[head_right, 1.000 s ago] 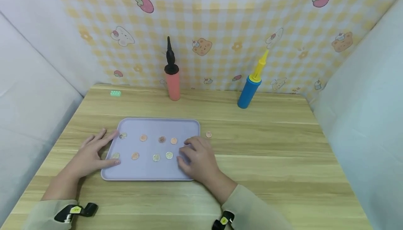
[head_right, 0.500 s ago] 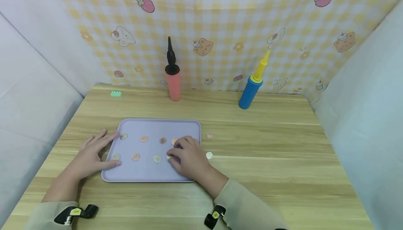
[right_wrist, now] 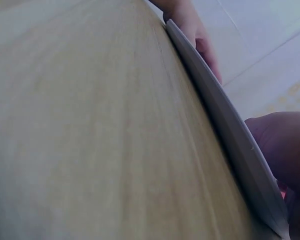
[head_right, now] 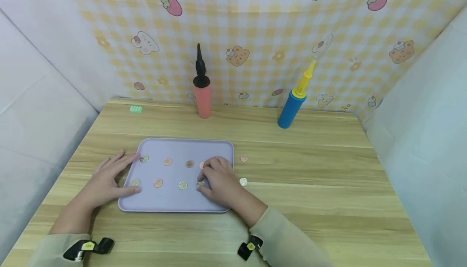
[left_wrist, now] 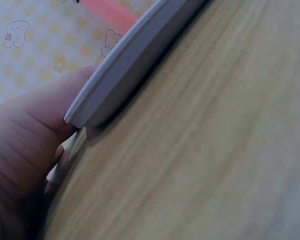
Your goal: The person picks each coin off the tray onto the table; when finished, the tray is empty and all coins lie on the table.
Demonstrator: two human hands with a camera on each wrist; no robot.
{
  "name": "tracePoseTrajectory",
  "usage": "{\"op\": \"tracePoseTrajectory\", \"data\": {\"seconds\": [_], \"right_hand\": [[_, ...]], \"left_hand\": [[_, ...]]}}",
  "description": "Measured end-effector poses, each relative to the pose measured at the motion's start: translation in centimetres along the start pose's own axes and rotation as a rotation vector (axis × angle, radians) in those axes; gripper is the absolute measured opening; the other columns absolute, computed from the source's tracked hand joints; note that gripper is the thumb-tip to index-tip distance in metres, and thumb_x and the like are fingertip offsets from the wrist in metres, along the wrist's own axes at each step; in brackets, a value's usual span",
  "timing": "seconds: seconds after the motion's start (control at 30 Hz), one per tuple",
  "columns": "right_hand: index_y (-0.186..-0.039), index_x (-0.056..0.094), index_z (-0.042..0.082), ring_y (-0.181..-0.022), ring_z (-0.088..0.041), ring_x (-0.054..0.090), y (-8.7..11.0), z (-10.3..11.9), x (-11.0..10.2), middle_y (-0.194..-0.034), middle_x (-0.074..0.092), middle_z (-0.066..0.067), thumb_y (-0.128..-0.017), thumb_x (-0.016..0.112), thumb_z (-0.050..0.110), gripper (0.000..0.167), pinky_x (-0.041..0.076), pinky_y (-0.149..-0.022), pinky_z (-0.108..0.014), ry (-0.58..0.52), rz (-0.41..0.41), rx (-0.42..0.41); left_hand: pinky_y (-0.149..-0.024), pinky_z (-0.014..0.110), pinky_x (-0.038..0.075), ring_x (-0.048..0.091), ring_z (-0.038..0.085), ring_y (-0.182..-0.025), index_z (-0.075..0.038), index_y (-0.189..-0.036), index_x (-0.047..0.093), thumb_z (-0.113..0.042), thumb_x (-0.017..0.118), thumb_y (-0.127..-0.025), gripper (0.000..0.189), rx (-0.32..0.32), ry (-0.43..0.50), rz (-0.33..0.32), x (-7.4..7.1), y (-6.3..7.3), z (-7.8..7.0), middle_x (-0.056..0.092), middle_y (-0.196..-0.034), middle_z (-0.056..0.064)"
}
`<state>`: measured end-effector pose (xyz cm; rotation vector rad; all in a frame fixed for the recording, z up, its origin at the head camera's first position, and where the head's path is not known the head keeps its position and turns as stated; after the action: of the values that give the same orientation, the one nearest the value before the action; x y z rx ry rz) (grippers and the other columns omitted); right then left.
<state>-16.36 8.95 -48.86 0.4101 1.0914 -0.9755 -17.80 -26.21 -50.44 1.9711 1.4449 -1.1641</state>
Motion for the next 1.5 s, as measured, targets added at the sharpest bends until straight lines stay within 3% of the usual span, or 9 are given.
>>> {"op": "tracePoseTrajectory", "data": {"seconds": [0.1, 0.27, 0.43, 0.67, 0.83, 1.1, 1.3, 1.5], "right_hand": [[-0.098, 0.071, 0.025, -0.134, -0.025, 0.048, 0.0, 0.0, 0.0, -0.123, 0.065, 0.004, -0.092, 0.084, 0.031, 0.015, 0.031, -0.122, -0.047, -0.01, -0.026, -0.04], [-0.098, 0.074, 0.024, -0.12, -0.015, 0.062, 0.1, 0.3, -0.1, -0.102, 0.072, 0.012, -0.093, 0.084, 0.022, 0.012, 0.044, -0.113, -0.037, -0.053, -0.062, -0.168], [-0.102, 0.081, 0.021, -0.113, -0.013, 0.065, 0.3, 0.4, -0.1, -0.1, 0.075, 0.012, -0.088, 0.089, 0.021, 0.015, 0.049, -0.107, -0.034, -0.107, -0.108, -0.255], [-0.102, 0.085, 0.018, -0.107, -0.012, 0.062, 0.4, -0.2, 0.1, -0.098, 0.074, 0.01, -0.076, 0.099, 0.019, 0.029, 0.053, -0.095, -0.027, -0.226, -0.151, -0.217], [-0.107, 0.085, 0.014, -0.101, -0.013, 0.063, 0.5, -0.3, -0.1, -0.098, 0.077, 0.008, -0.079, 0.097, 0.012, 0.031, 0.054, -0.088, -0.026, -0.277, -0.195, -0.205], [-0.123, 0.081, 0.007, -0.105, -0.016, 0.065, 0.6, -0.5, 0.0, -0.108, 0.08, 0.004, -0.085, 0.092, 0.011, 0.04, 0.056, -0.094, -0.03, -0.263, -0.22, -0.184], [-0.115, 0.083, 0.009, -0.101, -0.015, 0.065, 0.8, -0.7, 0.2, -0.101, 0.08, 0.005, -0.082, 0.095, 0.016, 0.035, 0.055, -0.09, -0.029, -0.25, -0.27, -0.218], [-0.106, 0.085, 0.013, -0.104, -0.019, 0.067, 1.3, -1.4, -0.3, -0.097, 0.08, 0.005, -0.073, 0.1, 0.023, 0.037, 0.053, -0.097, -0.038, -0.193, -0.383, -0.243]], "left_hand": [[-0.125, 0.069, 0.003, 0.023, 0.055, -0.155, -0.014, -0.163, 0.045, -0.051, 0.094, -0.076, 0.106, 0.0, 0.0, 0.0, 0.0, -0.1, 0.0, 0.051, -0.159, 0.022], [-0.125, 0.07, 0.003, 0.023, 0.055, -0.155, -0.015, -0.163, 0.045, -0.051, 0.095, -0.076, 0.106, 0.0, 0.002, -0.001, -0.1, -0.2, -0.1, 0.051, -0.159, 0.023], [-0.125, 0.071, 0.002, 0.022, 0.055, -0.156, -0.015, -0.163, 0.045, -0.051, 0.094, -0.076, 0.107, -0.003, 0.0, 0.001, -0.2, -0.2, -0.2, 0.047, -0.162, 0.023], [-0.125, 0.071, 0.002, 0.022, 0.054, -0.156, -0.015, -0.164, 0.044, -0.052, 0.094, -0.077, 0.107, -0.001, -0.005, 0.0, 0.0, -0.1, 0.0, 0.044, -0.165, 0.021], [-0.124, 0.071, 0.003, 0.023, 0.055, -0.156, -0.016, -0.164, 0.044, -0.052, 0.094, -0.077, 0.107, 0.002, -0.007, -0.004, 0.1, 0.0, 0.1, 0.044, -0.165, 0.021], [-0.124, 0.073, 0.003, 0.023, 0.055, -0.155, -0.016, -0.164, 0.044, -0.052, 0.094, -0.077, 0.106, 0.004, -0.012, -0.004, 0.1, -0.1, 0.2, 0.044, -0.164, 0.021], [-0.124, 0.072, 0.004, 0.024, 0.056, -0.155, -0.016, -0.163, 0.045, -0.052, 0.094, -0.076, 0.106, 0.004, -0.013, -0.006, 0.0, 0.0, 0.2, 0.046, -0.163, 0.021], [-0.124, 0.072, 0.005, 0.024, 0.054, -0.155, -0.016, -0.164, 0.045, -0.053, 0.094, -0.077, 0.106, 0.01, -0.022, -0.008, 0.1, -0.1, 0.2, 0.045, -0.164, 0.021]]}}
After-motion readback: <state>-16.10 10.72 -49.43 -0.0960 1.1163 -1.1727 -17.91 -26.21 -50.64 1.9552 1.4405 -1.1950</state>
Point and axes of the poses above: each hand's wrist, its own y-axis away from the middle knuckle, its own x-axis out of the palm, z = x × y, the point moved 4 cm from there along -y, towards the middle knuckle
